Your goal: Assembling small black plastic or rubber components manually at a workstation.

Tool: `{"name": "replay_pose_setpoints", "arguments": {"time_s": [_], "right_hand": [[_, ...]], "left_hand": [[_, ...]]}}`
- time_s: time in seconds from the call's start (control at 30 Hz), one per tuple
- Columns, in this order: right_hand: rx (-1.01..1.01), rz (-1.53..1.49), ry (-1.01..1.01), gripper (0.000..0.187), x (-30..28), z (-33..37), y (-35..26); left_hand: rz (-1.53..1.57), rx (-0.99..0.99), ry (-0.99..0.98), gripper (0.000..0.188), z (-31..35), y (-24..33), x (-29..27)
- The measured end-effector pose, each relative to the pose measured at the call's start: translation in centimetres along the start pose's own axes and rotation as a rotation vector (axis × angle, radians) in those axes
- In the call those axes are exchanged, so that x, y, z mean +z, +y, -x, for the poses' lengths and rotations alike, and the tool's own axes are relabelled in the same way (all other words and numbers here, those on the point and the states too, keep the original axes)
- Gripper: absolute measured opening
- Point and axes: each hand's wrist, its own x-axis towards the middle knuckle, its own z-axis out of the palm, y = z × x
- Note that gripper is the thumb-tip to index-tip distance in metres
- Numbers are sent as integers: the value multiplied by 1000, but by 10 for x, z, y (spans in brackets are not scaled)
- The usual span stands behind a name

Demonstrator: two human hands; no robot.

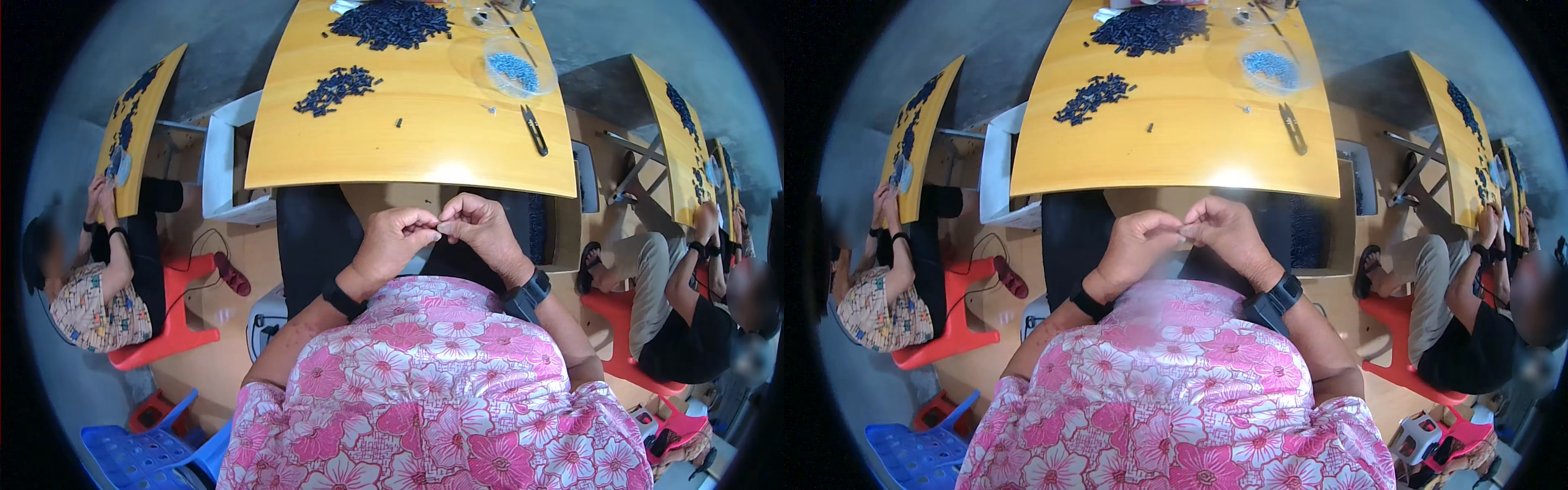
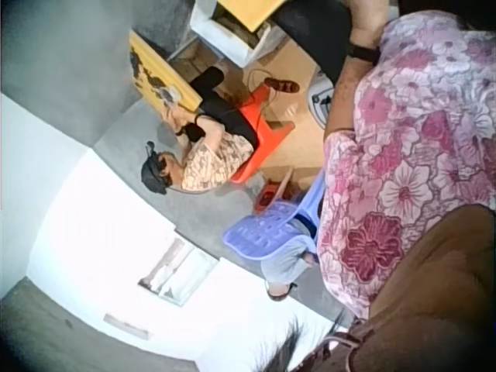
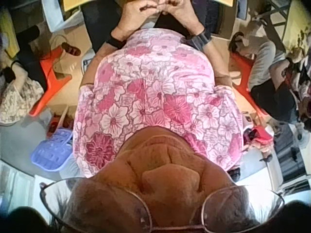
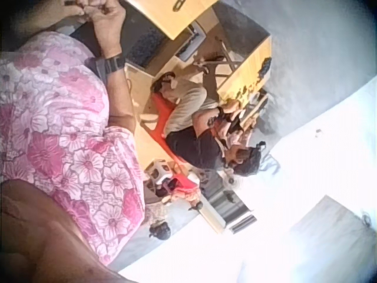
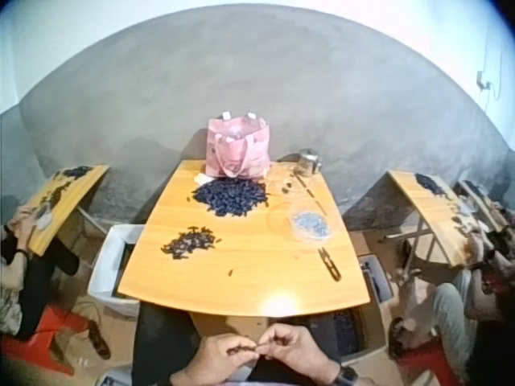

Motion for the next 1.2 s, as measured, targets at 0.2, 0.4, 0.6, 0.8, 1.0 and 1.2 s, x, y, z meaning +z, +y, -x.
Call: {"name": "replay_pose_setpoints", "arguments": {"time_s": [0.2,0.4,0.6,0.8,1.0,1.2], "right_hand": [[-11,132,150,3,-19,-7,-15],[-344,653,521,15,-64,-49,-32],[-555,1138,653,11,-90,-98,-35],[-386,1422,623,11,-87,-114,-39],[-314,1533,577,13,-86,-122,-41],[-320,1597,487,13,-87,-125,-44]], "left_hand": [[89,36,-22,13,-14,-2,0],[103,0,-64,13,-20,-10,3],[72,3,-103,16,-20,-6,-3],[124,19,-96,15,-21,-7,-10],[155,15,-99,14,-24,-9,-13],[190,34,-87,13,-23,-8,-13]]}}
